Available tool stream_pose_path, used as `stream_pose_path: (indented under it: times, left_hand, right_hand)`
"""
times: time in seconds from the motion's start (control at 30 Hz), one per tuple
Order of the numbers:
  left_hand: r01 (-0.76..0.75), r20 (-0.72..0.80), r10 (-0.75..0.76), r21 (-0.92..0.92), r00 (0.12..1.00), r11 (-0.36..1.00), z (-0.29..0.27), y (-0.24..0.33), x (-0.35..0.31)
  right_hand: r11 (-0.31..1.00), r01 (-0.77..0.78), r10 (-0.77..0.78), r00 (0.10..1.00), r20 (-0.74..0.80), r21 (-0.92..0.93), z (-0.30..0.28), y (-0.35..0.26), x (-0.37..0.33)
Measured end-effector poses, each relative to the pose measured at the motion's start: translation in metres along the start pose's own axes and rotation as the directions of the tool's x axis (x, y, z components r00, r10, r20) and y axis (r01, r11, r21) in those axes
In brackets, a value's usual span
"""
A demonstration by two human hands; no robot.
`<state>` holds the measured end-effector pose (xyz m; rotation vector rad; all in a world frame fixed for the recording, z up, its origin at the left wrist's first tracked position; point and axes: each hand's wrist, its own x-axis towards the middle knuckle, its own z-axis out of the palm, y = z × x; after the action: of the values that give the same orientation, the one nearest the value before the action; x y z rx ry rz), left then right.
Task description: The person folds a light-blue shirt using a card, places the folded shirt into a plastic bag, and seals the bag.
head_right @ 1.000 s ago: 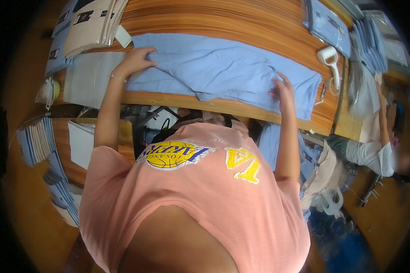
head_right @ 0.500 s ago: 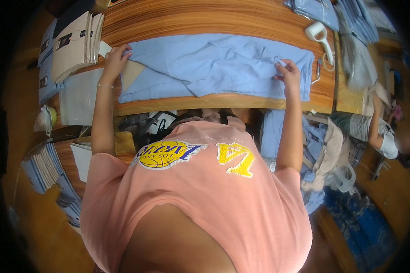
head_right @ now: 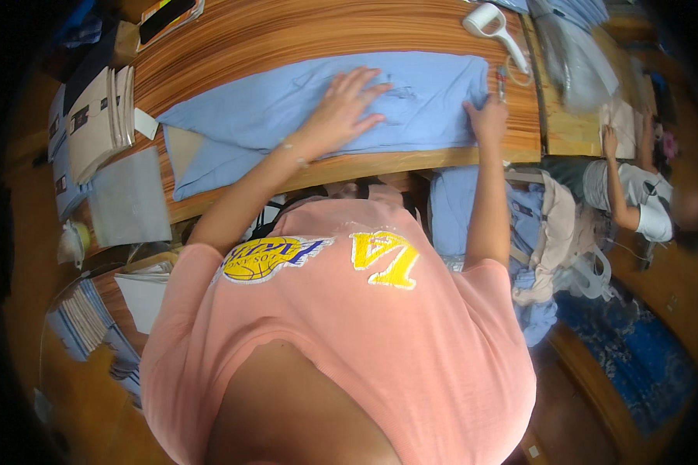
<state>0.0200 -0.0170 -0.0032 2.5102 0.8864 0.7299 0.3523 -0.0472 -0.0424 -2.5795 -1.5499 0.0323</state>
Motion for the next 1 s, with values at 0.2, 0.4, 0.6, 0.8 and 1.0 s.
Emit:
stream_pose_path:
  times: [0.2, 0.4, 0.6, 0.8, 1.0]
  left_hand:
    - [0.01, 0.016, -0.014, 0.199, 1.0, 0.98, 0.06, 0.006, 0.01]
    - [0.397, 0.213, -0.377, -0.755, 0.901, 0.522, 0.037, 0.025, 0.027]
    - [0.479, 0.317, -0.727, -0.878, 0.609, 0.018, 0.069, 0.023, 0.024]
    - [0.767, 0.214, -0.839, -0.56, 0.5, 0.314, 0.049, 0.039, 0.021]
    - [0.598, -0.431, -0.565, -0.07, 0.704, 0.798, 0.043, 0.047, 0.017]
  right_hand:
    - [0.953, -0.098, -0.057, 0.872, 0.485, 0.288, 0.009, 0.018, 0.027]
    - [0.654, 0.179, -0.502, 0.829, 0.245, 0.735, -0.039, -0.019, 0.004]
    - [0.644, -0.112, -0.526, 0.653, 0.544, 0.757, -0.093, -0.063, -0.001]
    - [0.458, 0.307, -0.705, 0.697, 0.13, 0.834, -0.011, -0.04, -0.005]
    - [0.463, 0.521, -0.712, 0.7, -0.049, 0.717, 0.01, -0.045, -0.01]
